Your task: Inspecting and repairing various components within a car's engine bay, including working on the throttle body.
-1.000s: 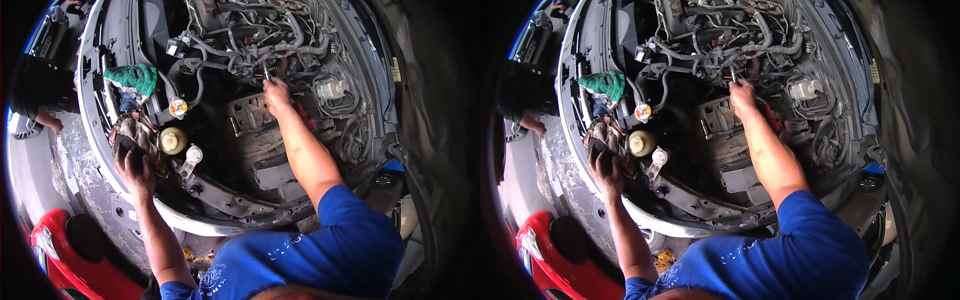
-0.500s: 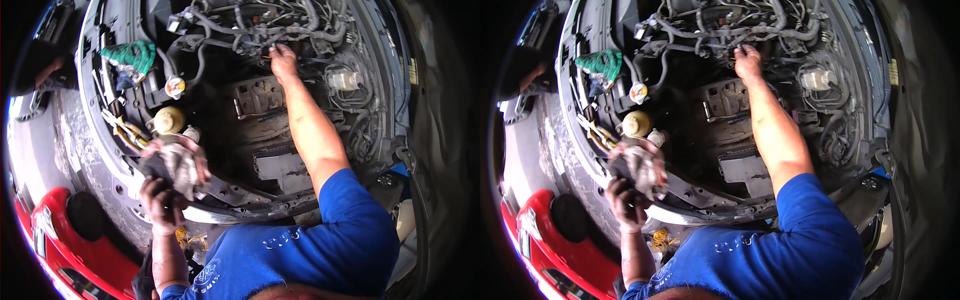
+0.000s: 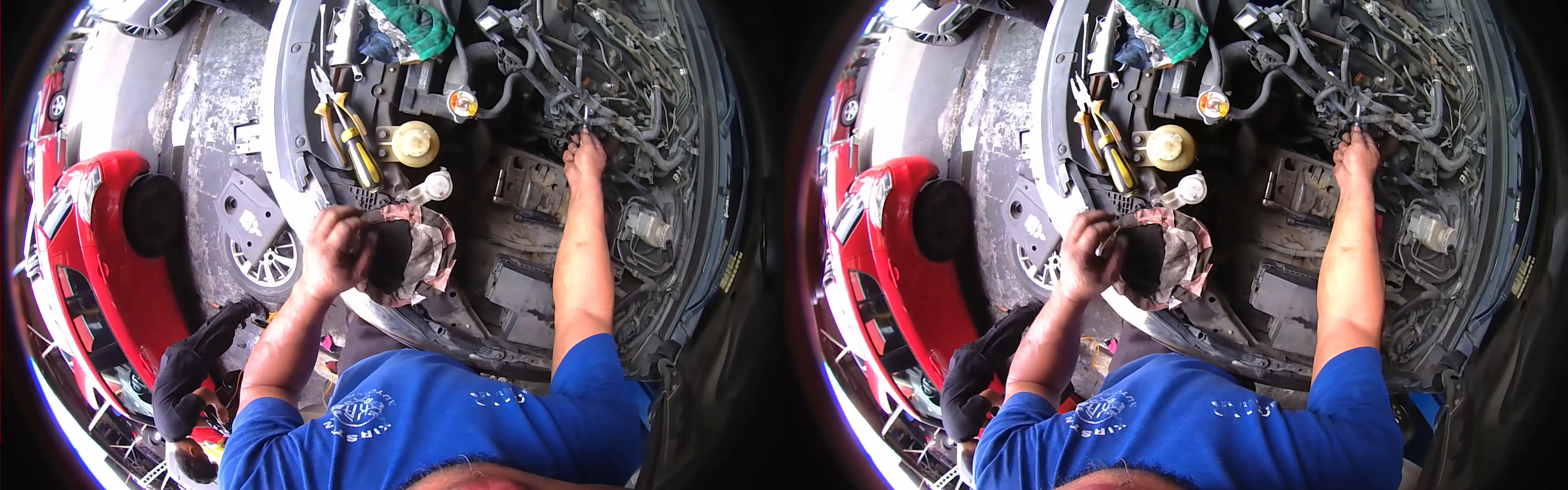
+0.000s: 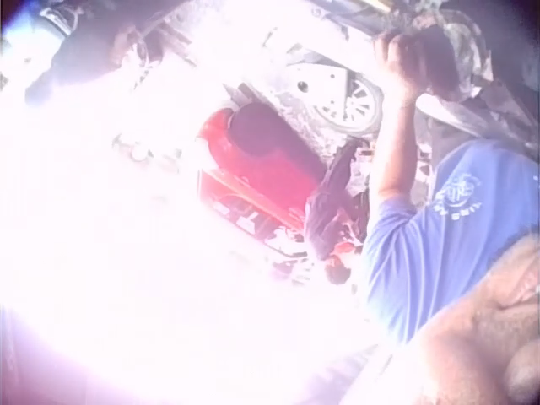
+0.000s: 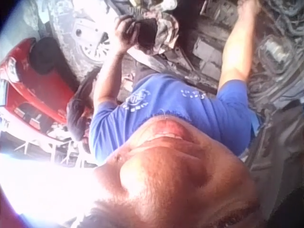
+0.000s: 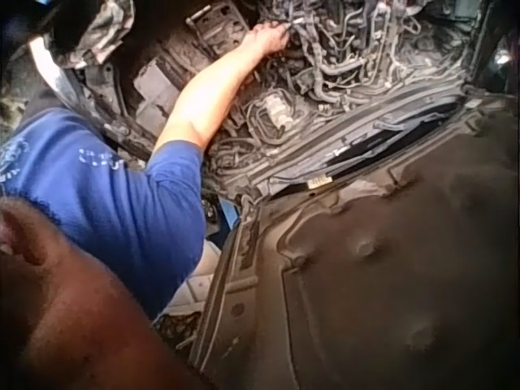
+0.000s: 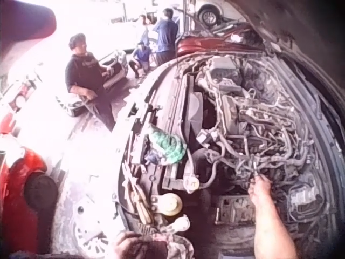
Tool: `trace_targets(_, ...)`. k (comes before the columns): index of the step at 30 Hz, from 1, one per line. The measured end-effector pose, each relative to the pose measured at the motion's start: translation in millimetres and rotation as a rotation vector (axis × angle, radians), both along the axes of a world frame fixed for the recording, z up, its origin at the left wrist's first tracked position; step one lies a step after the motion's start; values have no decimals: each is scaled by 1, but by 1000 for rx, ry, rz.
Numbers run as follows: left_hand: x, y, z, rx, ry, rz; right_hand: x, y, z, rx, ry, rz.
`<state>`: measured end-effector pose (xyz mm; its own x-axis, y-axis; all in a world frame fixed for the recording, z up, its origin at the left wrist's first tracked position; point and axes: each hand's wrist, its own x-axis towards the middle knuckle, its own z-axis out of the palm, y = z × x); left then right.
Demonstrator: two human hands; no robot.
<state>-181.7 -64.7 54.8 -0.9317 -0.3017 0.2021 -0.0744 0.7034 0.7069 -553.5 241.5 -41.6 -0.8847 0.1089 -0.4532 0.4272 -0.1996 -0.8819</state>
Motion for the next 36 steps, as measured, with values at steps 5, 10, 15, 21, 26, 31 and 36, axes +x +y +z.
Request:
trace_targets(5, -45, -49, -20, -5, -134, 470, -3, 8, -2, -105, -37, -12)
trace_targets(10, -92, -80, -34, 64, -238, 560, -12, 28, -35, 574, 404, 136)
trace_targets(15, -111, -85, -32, -94, -444, 583, -6, 10, -27, 680, 412, 56)
trace_targets(21, -84, -85, -14, 76, -229, 636, -5, 7, -9, -55, 43, -46)
trace_targets(26, -51, -64, -23, 456, 38, 622, -10, 25, -6, 151, 205, 77)
trace_targets(31, -36, -68, -51, 431, 281, 473, -5, -2, -20, -3, 236, 136)
trace_targets(36, -45, -32, -14, 342, 118, 219, -1, 11, -9, -94, 99, 129)
